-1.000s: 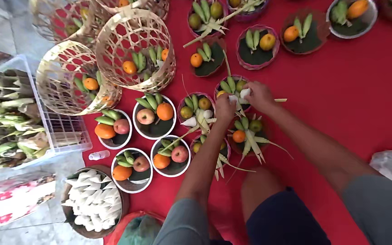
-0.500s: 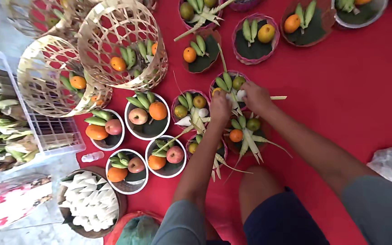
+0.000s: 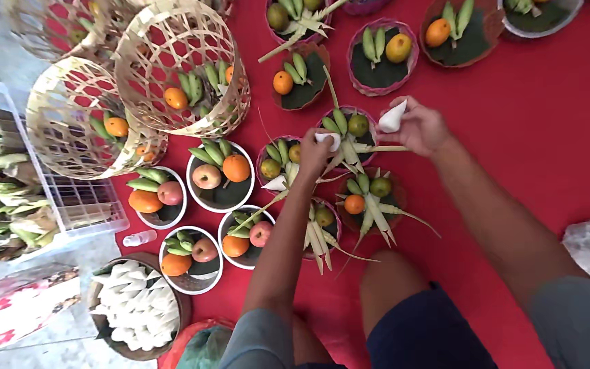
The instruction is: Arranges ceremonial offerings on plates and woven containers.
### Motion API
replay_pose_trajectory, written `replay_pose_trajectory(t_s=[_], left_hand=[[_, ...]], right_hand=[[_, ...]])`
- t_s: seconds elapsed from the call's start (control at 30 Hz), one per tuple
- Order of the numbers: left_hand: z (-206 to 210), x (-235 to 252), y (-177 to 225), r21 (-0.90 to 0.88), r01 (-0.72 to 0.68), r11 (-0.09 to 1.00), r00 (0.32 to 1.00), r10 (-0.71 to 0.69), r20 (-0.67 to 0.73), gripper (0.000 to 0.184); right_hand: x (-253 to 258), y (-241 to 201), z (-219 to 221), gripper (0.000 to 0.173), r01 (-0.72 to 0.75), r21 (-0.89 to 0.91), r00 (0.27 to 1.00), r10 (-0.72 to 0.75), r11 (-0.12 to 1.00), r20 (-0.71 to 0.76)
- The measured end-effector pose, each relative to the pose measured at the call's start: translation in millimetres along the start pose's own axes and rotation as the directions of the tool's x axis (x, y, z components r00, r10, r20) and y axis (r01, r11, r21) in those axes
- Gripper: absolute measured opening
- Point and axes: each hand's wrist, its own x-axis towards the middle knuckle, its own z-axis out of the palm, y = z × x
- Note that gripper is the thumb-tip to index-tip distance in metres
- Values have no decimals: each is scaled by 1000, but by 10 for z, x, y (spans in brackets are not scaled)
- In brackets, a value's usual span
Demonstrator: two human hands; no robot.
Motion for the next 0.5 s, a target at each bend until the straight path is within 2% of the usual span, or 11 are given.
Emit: replay_pose_trajectory(t_s=[0.03, 0.07, 0.1, 0.13, 0.17, 0.23, 0.27, 0.33, 0.4, 0.5], left_hand=[[-44, 14, 35, -16, 14, 1000, 1000, -14, -1, 33], [-87, 39, 70, 15, 5, 1000, 1000, -5, 11, 33], [-117, 81, 97, 70, -26, 997, 999, 24, 30, 30], [-120, 133, 113, 151, -65, 986, 997, 58, 50, 27], [-101, 188, 129, 266, -103, 958, 994, 89, 64, 25], [-8, 260, 223, 557, -134, 820, 990, 88, 110, 28], [65, 287, 275, 696, -136, 705, 989, 54, 138, 32], [234, 353, 300, 863, -152, 481, 983, -14, 181, 39], [360, 439, 215, 926, -193, 326, 977, -25, 213, 42], [474, 538, 128, 959, -226, 172, 973, 6, 229, 35]], right_hand=[[-1, -50, 2, 30, -32, 23, 999, 31, 999, 11], [7, -83, 41, 27, -51, -52, 999, 51, 997, 4], [25, -89, 107, 25, -54, -226, 999, 54, 973, -7], [43, -67, 188, 26, -46, -457, 999, 51, 888, -1], [76, -14, 273, 28, -30, -669, 998, 58, 743, 20], [143, 135, 453, 27, 28, -939, 989, 130, 343, 77], [148, 186, 558, 30, 45, -986, 979, 191, 160, 75], [166, 282, 686, 36, 96, -994, 969, 232, -45, 83], [194, 326, 730, 36, 143, -985, 968, 221, -100, 119], [286, 363, 718, 30, 217, -964, 960, 210, -155, 183]])
